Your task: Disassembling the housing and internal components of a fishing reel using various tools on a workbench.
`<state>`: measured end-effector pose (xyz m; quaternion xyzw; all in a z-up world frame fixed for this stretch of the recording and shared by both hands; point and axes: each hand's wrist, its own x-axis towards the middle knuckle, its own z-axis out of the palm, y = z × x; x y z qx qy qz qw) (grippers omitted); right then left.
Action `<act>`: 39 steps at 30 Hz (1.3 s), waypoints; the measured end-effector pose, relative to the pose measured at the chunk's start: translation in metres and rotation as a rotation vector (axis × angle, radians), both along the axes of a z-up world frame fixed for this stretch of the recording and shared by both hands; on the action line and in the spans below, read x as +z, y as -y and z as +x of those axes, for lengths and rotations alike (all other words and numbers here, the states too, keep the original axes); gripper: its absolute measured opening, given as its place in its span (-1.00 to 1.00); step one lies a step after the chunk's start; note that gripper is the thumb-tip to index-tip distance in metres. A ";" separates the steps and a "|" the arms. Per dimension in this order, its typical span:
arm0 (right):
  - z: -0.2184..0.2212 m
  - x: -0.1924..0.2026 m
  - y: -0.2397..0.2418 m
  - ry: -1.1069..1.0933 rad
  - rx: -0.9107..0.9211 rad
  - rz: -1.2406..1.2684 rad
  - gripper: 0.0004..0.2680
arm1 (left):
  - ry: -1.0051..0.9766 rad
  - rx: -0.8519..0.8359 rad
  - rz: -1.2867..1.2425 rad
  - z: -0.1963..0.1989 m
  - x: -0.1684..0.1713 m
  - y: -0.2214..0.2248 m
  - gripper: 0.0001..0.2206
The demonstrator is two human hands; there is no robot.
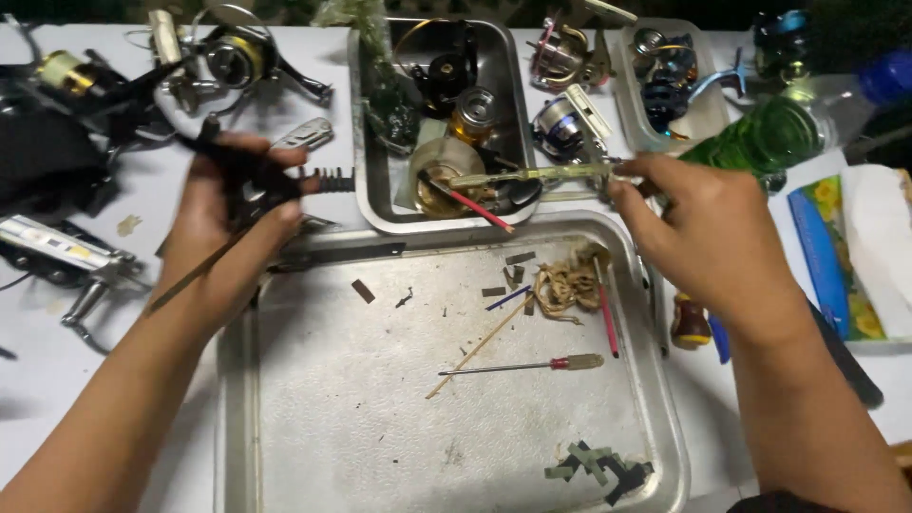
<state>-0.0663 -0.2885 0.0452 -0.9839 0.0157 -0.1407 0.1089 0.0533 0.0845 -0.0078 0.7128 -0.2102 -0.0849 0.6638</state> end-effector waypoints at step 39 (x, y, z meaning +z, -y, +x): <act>-0.107 -0.064 0.039 -0.377 -0.425 -0.121 -0.65 | 0.100 0.137 -0.260 -0.071 -0.030 -0.044 -0.63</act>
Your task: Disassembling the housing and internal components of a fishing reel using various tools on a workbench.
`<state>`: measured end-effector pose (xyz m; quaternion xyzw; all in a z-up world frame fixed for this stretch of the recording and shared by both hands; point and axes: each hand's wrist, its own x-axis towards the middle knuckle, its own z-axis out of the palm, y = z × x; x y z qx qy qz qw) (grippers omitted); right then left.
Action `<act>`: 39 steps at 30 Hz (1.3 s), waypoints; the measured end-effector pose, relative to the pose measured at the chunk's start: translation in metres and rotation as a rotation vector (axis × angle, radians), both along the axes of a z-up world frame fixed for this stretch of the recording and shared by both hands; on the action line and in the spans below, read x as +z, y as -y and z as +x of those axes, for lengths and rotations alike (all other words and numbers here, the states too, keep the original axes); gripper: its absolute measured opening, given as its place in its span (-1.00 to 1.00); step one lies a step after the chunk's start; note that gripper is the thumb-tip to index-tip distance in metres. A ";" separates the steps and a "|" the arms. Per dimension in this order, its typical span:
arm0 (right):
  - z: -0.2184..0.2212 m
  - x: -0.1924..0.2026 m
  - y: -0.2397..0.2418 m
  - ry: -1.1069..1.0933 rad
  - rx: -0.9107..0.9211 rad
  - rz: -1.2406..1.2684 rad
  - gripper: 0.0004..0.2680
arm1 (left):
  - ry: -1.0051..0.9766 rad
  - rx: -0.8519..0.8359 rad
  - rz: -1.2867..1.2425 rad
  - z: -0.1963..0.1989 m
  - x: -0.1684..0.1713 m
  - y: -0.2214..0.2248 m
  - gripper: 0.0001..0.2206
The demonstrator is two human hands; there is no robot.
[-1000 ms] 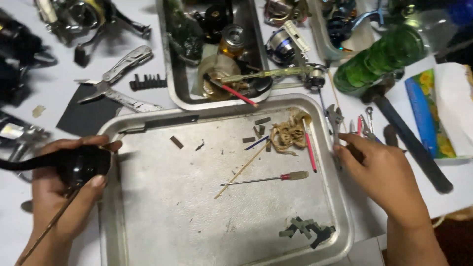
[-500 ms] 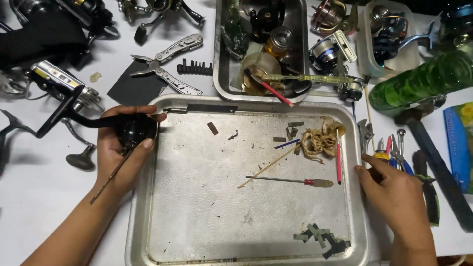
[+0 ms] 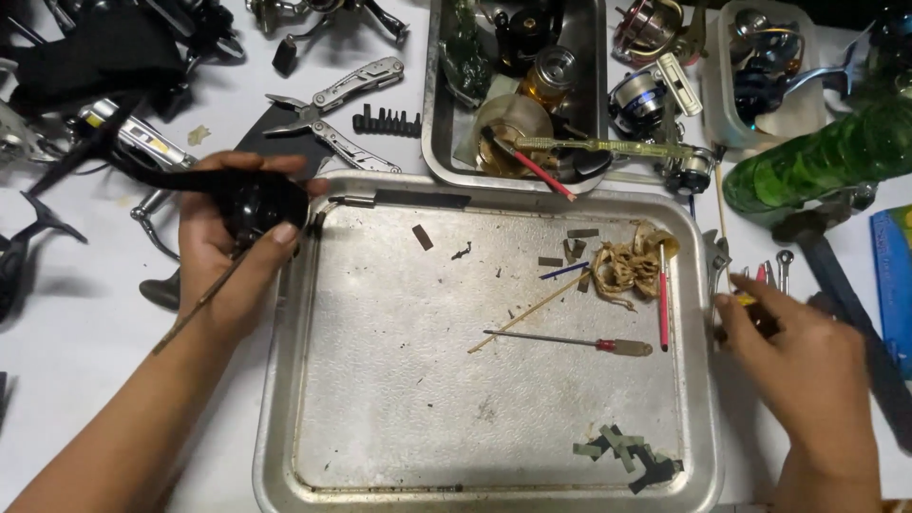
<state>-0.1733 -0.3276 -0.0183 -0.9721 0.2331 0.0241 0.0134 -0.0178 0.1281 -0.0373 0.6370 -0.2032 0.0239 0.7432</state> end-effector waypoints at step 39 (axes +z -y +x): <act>-0.017 0.032 -0.037 0.018 0.439 0.429 -0.80 | -0.327 -0.484 0.214 0.019 0.007 0.081 -0.46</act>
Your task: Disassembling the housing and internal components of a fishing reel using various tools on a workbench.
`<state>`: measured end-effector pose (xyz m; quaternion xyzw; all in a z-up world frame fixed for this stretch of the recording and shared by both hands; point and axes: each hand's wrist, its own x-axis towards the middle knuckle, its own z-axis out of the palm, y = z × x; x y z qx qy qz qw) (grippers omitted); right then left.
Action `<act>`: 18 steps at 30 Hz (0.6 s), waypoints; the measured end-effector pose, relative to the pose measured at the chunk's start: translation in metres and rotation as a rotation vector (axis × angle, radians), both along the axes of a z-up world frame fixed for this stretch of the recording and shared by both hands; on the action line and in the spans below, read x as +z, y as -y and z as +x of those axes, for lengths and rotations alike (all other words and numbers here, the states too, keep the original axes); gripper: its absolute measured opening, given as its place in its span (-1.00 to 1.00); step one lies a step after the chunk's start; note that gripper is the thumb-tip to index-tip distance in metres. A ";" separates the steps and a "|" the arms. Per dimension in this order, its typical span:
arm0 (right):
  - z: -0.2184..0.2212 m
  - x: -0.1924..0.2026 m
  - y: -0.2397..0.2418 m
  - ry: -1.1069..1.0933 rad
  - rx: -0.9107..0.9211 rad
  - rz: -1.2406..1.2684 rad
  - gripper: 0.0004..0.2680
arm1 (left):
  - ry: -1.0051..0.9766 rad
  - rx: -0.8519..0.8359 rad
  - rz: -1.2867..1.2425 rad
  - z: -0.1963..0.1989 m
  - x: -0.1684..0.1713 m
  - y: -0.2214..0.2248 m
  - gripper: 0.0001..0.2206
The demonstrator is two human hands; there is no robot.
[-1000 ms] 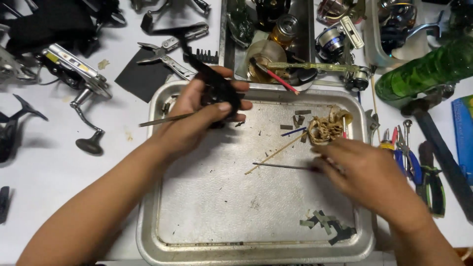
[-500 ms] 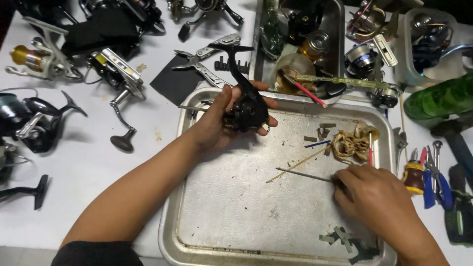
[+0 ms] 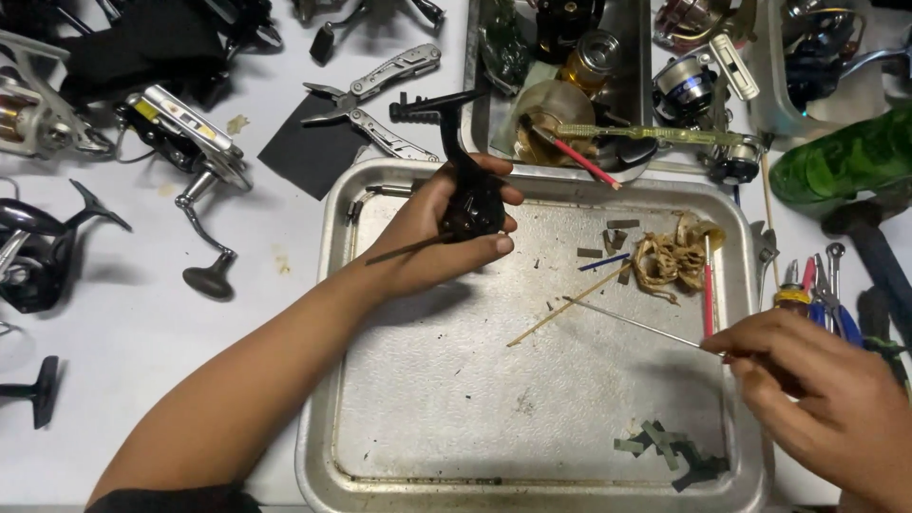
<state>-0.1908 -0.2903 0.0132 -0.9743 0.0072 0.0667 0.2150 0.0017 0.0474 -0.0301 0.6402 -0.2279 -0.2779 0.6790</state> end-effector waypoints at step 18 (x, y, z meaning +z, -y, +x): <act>0.019 -0.004 -0.078 0.275 0.000 0.233 -0.87 | 0.368 -0.099 0.123 -0.012 -0.003 0.001 -0.33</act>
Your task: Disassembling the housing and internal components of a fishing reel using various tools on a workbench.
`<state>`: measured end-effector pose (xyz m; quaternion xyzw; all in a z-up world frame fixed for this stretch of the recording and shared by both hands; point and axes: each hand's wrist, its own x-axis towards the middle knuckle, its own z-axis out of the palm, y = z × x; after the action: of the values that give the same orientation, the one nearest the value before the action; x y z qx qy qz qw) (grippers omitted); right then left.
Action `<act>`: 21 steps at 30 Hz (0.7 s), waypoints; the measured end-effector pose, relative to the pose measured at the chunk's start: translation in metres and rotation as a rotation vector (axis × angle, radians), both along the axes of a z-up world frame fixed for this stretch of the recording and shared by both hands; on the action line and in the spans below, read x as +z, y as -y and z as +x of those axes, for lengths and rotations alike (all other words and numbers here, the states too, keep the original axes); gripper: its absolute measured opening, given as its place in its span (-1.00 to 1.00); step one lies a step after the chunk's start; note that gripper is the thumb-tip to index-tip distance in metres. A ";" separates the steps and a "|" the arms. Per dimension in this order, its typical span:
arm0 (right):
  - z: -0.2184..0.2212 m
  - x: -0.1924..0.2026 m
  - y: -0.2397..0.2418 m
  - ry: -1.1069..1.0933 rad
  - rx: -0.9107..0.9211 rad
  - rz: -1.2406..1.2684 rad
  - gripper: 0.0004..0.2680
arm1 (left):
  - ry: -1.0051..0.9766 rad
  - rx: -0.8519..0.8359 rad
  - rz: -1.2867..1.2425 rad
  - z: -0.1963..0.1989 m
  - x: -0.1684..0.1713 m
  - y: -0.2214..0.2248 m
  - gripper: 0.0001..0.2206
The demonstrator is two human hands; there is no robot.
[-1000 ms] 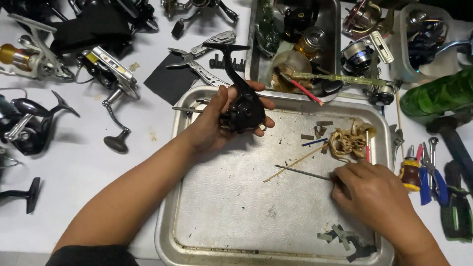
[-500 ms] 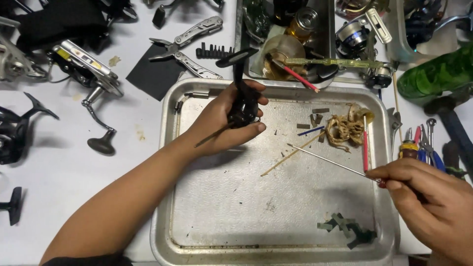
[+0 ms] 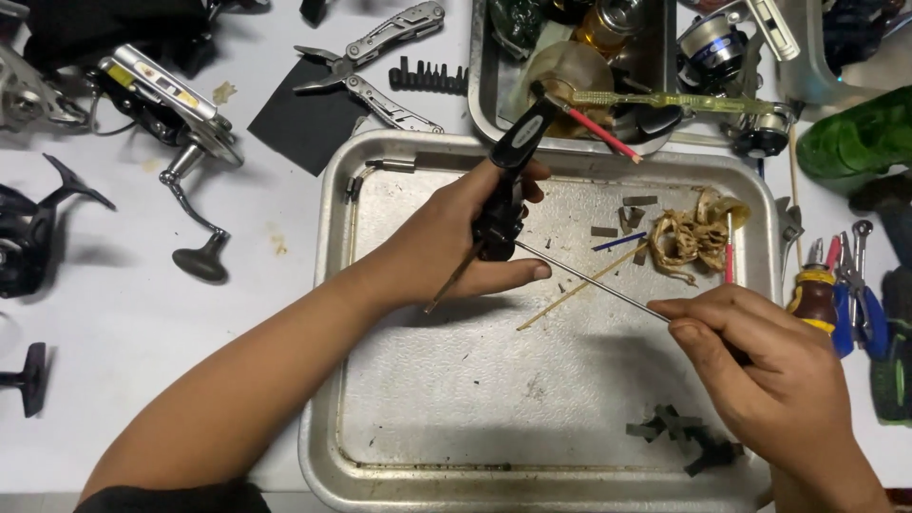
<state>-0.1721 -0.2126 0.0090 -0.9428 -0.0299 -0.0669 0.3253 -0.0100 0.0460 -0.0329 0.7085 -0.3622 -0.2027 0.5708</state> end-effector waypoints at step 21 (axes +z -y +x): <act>0.004 -0.005 -0.003 -0.070 0.012 0.079 -0.86 | 0.094 0.010 -0.025 -0.001 -0.002 0.001 -0.33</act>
<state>-0.1681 -0.2095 0.0041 -0.9307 -0.0216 -0.0333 0.3637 -0.0108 0.0453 -0.0347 0.7120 -0.3873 -0.1618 0.5629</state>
